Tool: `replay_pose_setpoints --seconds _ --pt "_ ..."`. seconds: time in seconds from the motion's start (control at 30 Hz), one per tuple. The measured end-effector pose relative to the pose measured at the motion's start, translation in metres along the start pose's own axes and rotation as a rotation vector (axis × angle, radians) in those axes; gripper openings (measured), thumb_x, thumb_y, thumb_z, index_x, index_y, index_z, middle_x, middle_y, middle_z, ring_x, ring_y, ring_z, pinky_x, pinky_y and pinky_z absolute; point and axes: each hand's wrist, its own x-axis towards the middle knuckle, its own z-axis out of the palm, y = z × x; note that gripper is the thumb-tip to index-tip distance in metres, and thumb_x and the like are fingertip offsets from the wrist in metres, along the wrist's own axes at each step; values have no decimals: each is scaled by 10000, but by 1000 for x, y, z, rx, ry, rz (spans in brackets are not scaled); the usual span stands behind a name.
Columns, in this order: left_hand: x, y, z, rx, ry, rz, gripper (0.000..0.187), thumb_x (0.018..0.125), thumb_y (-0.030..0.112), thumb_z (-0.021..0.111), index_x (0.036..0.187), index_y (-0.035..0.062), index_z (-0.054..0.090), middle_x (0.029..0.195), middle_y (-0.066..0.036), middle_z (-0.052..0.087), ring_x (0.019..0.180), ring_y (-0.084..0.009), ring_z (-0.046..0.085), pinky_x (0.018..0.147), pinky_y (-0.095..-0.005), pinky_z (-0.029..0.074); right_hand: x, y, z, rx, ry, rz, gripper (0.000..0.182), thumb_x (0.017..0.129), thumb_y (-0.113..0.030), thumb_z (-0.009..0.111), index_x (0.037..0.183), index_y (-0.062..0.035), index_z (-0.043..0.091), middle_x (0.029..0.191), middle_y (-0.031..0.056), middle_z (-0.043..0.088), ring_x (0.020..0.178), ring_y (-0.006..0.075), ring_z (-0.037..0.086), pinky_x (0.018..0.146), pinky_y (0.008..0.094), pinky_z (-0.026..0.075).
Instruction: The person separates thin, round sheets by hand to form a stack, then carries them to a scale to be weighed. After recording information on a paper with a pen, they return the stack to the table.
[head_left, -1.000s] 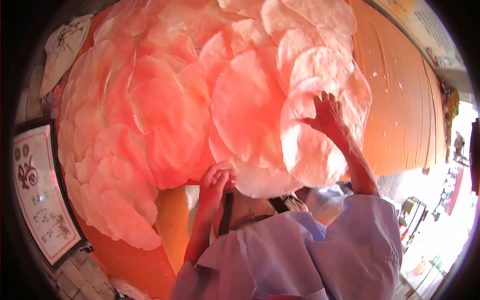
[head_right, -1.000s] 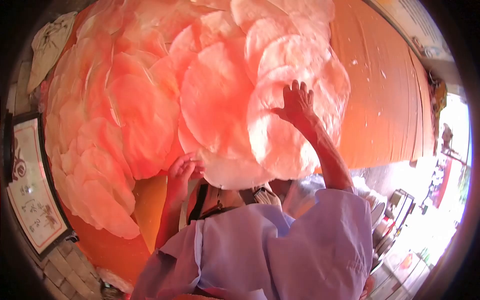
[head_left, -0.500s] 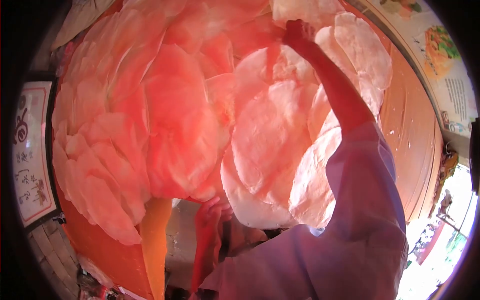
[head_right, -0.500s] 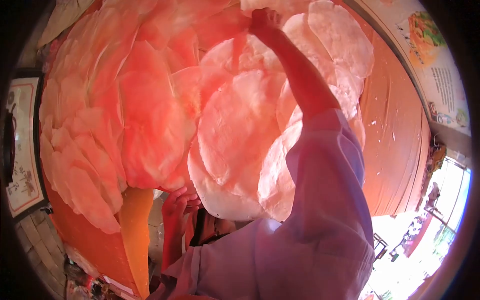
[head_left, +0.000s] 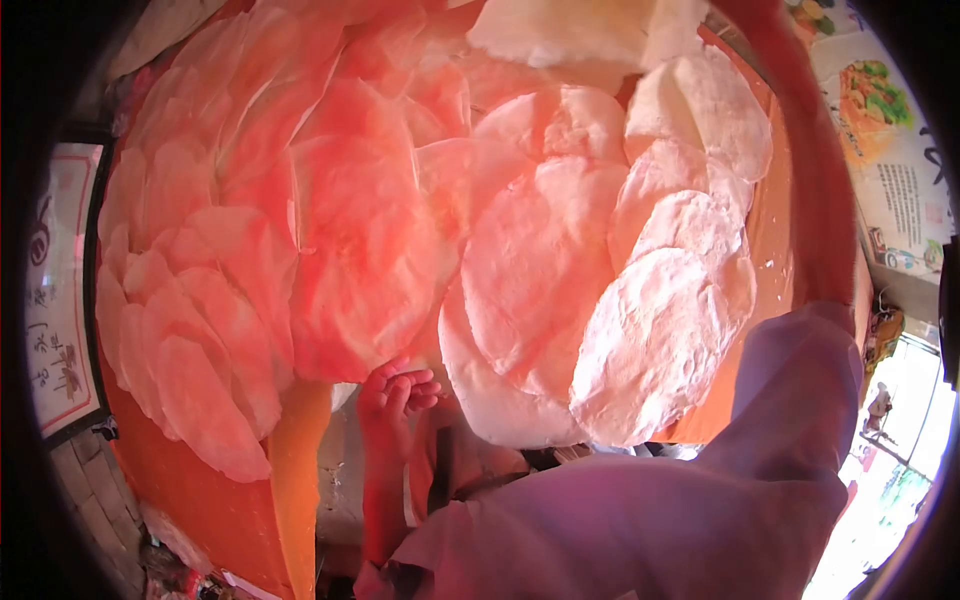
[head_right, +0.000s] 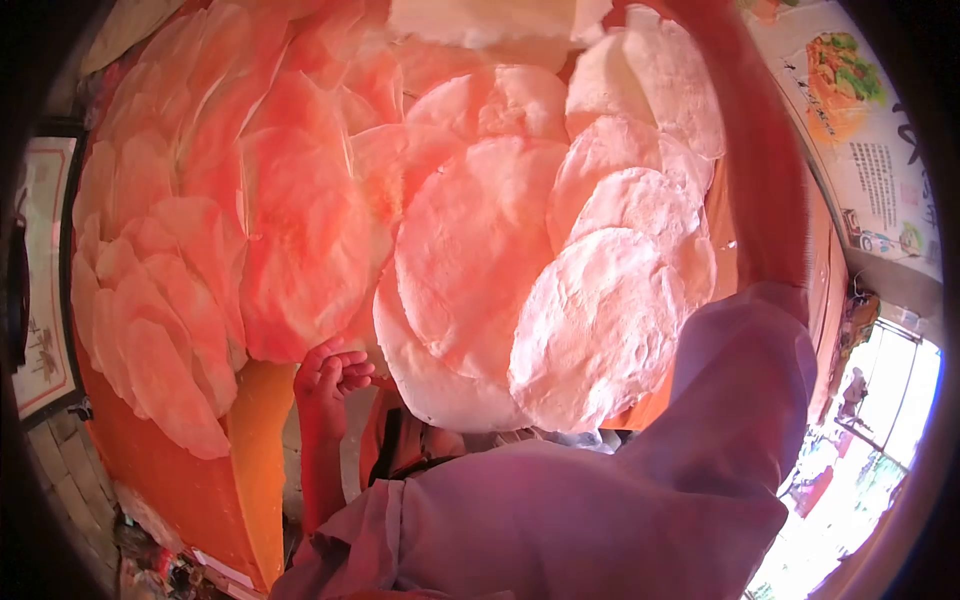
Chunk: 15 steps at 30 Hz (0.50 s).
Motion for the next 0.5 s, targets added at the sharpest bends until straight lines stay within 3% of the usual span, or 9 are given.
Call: replay_pose_setpoints --seconds 0.03,0.1,0.13,0.27,0.3,0.33,0.4,0.43,0.5 --pt "2 2 -2 -4 -6 14 386 945 181 471 1275 -15 427 1021 -162 630 853 -227 653 736 -317 541 16 10 -9 3 50 -84 58 737 -83 607 692 -48 619 609 165 600 526 319 575 476 412 434" --pt "6 7 -5 -12 -18 41 418 935 180 500 1297 -8 412 1051 -168 613 920 -231 633 755 -323 533 42 13 -54 584 -292 451 123 778 -114 634 674 -48 627 575 75 593 516 180 567 458 313 410" --pt "10 12 -2 52 -22 176 444 927 178 518 1313 -7 398 1086 -168 592 960 -237 611 782 -333 523 50 -22 -93 746 -295 466 151 805 -134 636 680 -49 645 569 9 567 521 88 517 455 250 379" --pt "39 46 19 208 2 703 480 921 204 562 1308 -24 392 1127 -156 565 1067 -229 556 855 -337 483 51 -116 -136 585 -175 278 139 820 -126 609 760 -17 670 597 34 597 520 103 536 480 267 422" --pt "51 32 -3 603 36 704 462 927 222 563 1296 -11 411 1142 -136 565 1060 -206 557 866 -317 469 46 -134 -142 574 -178 211 139 823 -127 605 776 -14 672 604 38 601 525 103 542 484 268 427" --pt "64 18 -25 994 71 725 445 933 241 563 1284 1 431 1158 -115 565 1052 -184 558 878 -298 455 47 -139 -156 667 -325 228 139 821 -134 610 790 -13 672 640 57 614 576 121 564 523 287 445" --pt "69 -19 -55 60 -128 547 591 897 285 583 1372 26 344 1327 -104 442 1211 -211 434 1007 -368 362 49 -150 -183 817 -627 291 146 817 -149 621 818 -11 670 713 95 640 678 156 609 602 325 481" --pt "66 -28 -58 -398 -225 415 668 878 306 593 1416 38 300 1411 -98 380 1290 -224 373 1071 -403 315 33 -163 -170 847 -587 304 135 771 -146 623 792 -21 670 717 118 635 703 206 614 632 350 487" --pt "24 -9 -27 -524 -385 460 661 876 290 570 1425 48 291 1425 -101 368 1310 -247 360 1081 -423 308 4 -184 -142 1020 -607 386 133 639 -135 616 726 -53 676 702 164 613 724 336 619 682 407 498"
